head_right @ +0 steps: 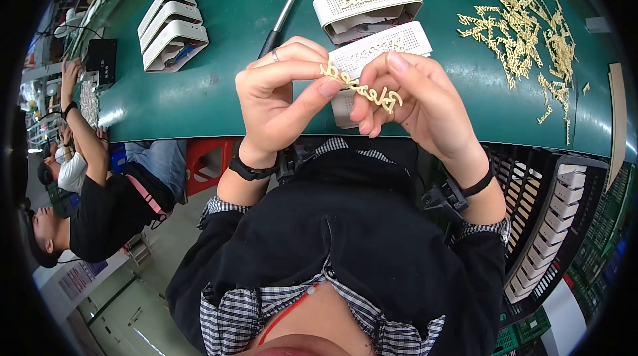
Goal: The person picks up a white plastic housing, fits a gold-colored decorative emblem onto it, and taps it into place with a mallet. They repeat this process for a second housing before placing the finished units into a black plastic crate.
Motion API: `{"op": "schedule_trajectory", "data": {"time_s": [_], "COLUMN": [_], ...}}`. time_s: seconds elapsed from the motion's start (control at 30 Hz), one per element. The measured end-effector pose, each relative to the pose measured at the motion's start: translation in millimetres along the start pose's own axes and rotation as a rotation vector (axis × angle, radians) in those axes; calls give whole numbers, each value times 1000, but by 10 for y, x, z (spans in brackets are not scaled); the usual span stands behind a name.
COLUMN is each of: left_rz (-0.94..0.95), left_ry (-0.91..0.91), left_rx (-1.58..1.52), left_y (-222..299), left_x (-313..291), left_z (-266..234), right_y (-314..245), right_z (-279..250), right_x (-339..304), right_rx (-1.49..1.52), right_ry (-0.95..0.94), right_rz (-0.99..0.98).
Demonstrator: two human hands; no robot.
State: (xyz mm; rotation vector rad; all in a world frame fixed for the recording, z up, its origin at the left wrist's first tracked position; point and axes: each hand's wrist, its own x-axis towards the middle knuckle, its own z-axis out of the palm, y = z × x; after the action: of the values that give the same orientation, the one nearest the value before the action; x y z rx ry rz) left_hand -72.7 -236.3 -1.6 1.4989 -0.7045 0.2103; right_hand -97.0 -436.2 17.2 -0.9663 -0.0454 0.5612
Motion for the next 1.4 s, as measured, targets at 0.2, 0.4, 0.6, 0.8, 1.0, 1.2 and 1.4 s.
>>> {"op": "schedule_trajectory", "data": {"time_s": [0.2, 0.4, 0.6, 0.8, 1.0, 1.2, 1.4], "left_rz": [-41, -101, -5, -258, -310, -285, -290], "left_ry": [-47, -308, 231, 2, 153, 148, 128], "left_rx": [-23, -48, 431, 409, 367, 333, 275], "left_y": [-10, -116, -312, -177, -121, -126, -72], "left_x": [73, 784, 876, 274, 145, 92, 56], "left_z": [17, -533, -310, -338, -585, -585, -446], "right_y": [31, -266, -151, -73, -160, -306, -464], "right_z": [-29, -393, -1362, -1681, -1729, -1444, -926], "right_x": [-147, -196, -196, -123, -52, -50, -143], "right_rx": [-414, -1206, -1753, -1848, -1687, -1332, -1309], "right_ry": [18, 537, 950, 796, 777, 779, 615], "right_rz": [-183, -515, -620, -592, -541, -714, -786]}}
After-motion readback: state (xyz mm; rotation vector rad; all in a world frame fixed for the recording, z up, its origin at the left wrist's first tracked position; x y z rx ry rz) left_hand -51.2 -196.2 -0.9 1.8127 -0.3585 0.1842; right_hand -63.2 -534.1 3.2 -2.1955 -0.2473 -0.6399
